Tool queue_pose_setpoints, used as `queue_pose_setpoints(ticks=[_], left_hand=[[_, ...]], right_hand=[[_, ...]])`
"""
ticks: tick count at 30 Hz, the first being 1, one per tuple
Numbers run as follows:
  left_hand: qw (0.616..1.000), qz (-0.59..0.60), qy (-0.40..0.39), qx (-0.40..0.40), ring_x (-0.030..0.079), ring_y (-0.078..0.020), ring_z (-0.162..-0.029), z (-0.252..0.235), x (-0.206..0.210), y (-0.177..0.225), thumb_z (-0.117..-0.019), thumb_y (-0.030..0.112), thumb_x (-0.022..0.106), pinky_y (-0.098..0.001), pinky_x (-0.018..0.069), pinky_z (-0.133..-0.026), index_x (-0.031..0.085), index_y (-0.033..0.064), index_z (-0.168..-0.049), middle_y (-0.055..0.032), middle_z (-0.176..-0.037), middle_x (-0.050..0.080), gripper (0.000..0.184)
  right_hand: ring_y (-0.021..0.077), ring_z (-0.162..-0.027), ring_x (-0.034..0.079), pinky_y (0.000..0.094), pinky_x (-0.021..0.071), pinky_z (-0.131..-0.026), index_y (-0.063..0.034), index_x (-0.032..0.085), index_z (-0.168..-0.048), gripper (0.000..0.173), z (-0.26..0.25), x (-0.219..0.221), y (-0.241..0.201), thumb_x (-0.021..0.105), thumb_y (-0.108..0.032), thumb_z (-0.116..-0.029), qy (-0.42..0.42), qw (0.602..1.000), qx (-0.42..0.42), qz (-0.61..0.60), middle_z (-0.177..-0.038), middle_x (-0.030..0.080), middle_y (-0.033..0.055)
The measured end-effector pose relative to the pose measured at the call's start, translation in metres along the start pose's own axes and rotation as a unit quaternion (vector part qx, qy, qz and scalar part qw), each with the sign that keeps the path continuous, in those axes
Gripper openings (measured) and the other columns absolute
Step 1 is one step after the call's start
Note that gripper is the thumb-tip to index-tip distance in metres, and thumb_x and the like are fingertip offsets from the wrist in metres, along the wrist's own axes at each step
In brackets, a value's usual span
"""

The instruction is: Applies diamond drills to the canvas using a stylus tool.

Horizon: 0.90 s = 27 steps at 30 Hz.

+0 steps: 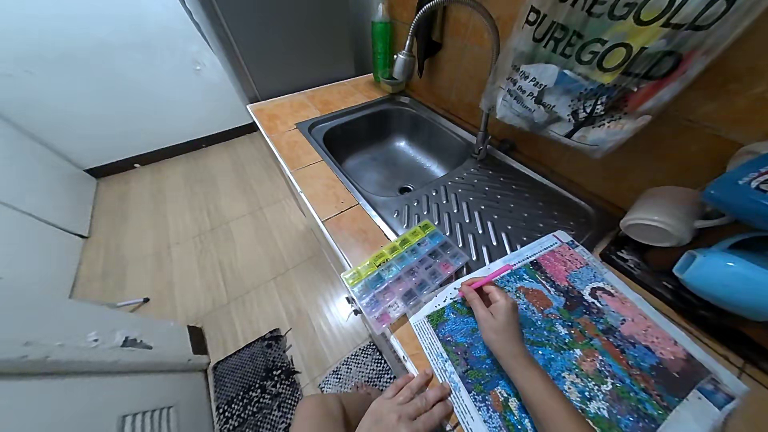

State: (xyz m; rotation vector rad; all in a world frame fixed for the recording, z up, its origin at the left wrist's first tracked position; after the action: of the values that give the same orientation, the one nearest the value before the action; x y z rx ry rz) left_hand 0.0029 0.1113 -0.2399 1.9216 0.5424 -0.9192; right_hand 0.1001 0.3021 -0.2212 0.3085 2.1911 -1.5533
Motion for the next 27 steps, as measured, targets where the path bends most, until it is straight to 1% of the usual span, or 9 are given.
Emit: queue_pose_setpoints(ticks=[5,7,10,15,19,27], left_hand=[[1.0,-0.005,0.005,0.002,0.057,-0.0301,-0.135,0.0001,0.0001,0.0001,-0.0891,-0.011,0.056,-0.0429,0.0439,-0.113,0.072,0.0087,-0.124,-0.0068,-0.136,0.068,0.044],[1.0,-0.004,0.005,0.002,0.057,-0.0302,-0.136,0.0002,0.0001,0.0,-0.089,-0.011,0.055,-0.0428,0.0439,-0.113,0.072,0.0087,-0.124,-0.0068,-0.137,0.068,0.044],[1.0,-0.008,0.006,0.005,0.056,-0.0297,-0.136,0.0006,0.0003,0.0,-0.0894,-0.011,0.055,-0.042,0.0438,-0.113,0.072,0.0093,-0.124,-0.0066,-0.137,0.067,0.044],[1.0,-0.001,0.006,0.001,0.056,-0.0307,-0.136,0.0003,0.0001,-0.0002,-0.09,-0.01,0.056,-0.0435,0.0435,-0.113,0.072,0.0083,-0.125,-0.0076,-0.137,0.067,0.042],[1.0,0.004,0.005,-0.003,0.056,-0.0308,-0.136,0.0006,0.0001,-0.0001,-0.0898,-0.01,0.056,-0.0436,0.0432,-0.113,0.071,0.0086,-0.126,-0.0072,-0.138,0.067,0.043],[1.0,0.001,0.006,0.0,0.056,-0.0307,-0.137,0.0007,0.0005,0.0002,-0.0891,-0.011,0.056,-0.0435,0.0425,-0.114,0.071,0.0082,-0.126,-0.0073,-0.138,0.067,0.044]], right_hand=[[0.0136,-0.076,0.067,0.0294,0.0566,-0.073,0.0037,0.072,-0.095,0.014,-0.0003,0.0035,0.0,0.063,-0.008,-0.0969,-0.003,1.0,-0.006,0.002,-0.091,0.071,0.0116],[0.0136,-0.075,0.066,0.0293,0.0563,-0.072,0.0037,0.072,-0.095,0.015,-0.0009,0.0037,-0.0009,0.063,-0.008,-0.0966,0.003,1.0,-0.016,0.01,-0.091,0.071,0.0116],[0.0163,-0.076,0.068,0.032,0.0575,-0.073,0.0044,0.072,-0.096,0.015,-0.0027,0.0018,-0.0014,0.063,-0.007,-0.0966,0.009,1.0,-0.022,0.02,-0.091,0.071,0.0134],[0.0133,-0.073,0.067,0.0287,0.0567,-0.071,0.0028,0.072,-0.097,0.015,-0.0043,-0.0002,-0.001,0.062,-0.009,-0.0971,0.013,0.999,-0.025,0.022,-0.089,0.07,0.011],[0.0144,-0.075,0.067,0.0297,0.0573,-0.072,0.0034,0.072,-0.098,0.015,-0.0035,0.0007,-0.0029,0.062,-0.008,-0.0971,0.007,0.999,-0.024,0.02,-0.09,0.071,0.012],[0.0145,-0.074,0.067,0.0296,0.0568,-0.071,0.0036,0.072,-0.096,0.015,-0.0026,0.0024,-0.0026,0.063,-0.008,-0.0961,0.012,0.999,-0.029,0.025,-0.09,0.071,0.0121]])
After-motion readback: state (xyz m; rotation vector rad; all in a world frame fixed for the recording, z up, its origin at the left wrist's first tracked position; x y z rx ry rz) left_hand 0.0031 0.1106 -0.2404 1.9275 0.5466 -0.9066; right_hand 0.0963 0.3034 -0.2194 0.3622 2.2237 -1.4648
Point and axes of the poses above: each hand's wrist, its own z-axis away from the middle knuckle, its own x-axis out of the palm, y = z × x, the point moved 10 cm from there along -z, towards the middle knuckle
